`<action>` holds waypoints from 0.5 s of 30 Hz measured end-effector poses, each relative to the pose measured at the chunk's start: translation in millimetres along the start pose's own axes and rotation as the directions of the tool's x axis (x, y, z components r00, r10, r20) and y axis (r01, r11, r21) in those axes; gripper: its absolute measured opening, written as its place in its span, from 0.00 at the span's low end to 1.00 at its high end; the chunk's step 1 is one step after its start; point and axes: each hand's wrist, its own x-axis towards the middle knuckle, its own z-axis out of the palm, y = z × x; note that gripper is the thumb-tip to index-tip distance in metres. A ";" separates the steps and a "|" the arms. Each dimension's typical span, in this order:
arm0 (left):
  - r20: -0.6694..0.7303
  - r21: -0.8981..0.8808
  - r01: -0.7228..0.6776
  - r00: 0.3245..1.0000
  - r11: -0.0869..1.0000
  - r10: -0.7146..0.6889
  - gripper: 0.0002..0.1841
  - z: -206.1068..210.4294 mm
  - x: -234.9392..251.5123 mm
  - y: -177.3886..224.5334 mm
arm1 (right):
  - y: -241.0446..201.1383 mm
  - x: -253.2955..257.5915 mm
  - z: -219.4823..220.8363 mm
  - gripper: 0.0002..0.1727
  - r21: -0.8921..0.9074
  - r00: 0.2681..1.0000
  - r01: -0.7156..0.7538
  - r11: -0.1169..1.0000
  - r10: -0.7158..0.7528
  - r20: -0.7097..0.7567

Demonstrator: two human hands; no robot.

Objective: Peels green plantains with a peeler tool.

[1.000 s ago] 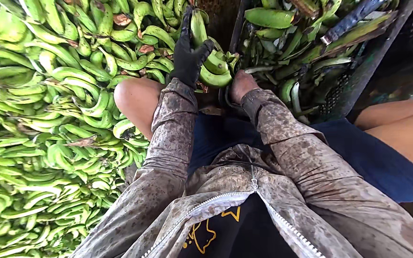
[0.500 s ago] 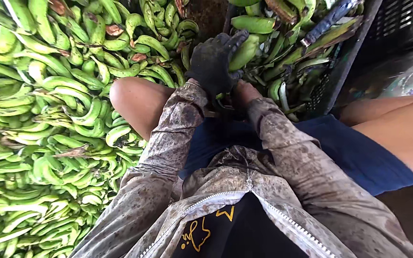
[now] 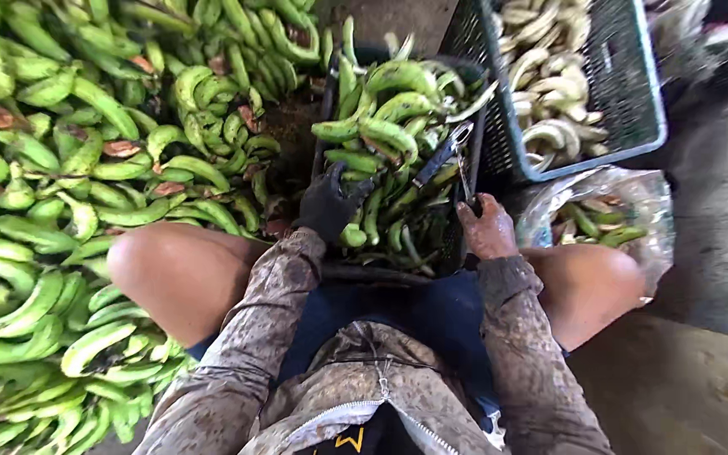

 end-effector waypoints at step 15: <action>-0.048 -0.715 -0.018 0.999 0.699 -0.023 0.24 -56.1 10.3 4.2 | -61.2 152.6 -17.1 0.30 -0.288 0.989 0.049 0.956 -0.088 -0.122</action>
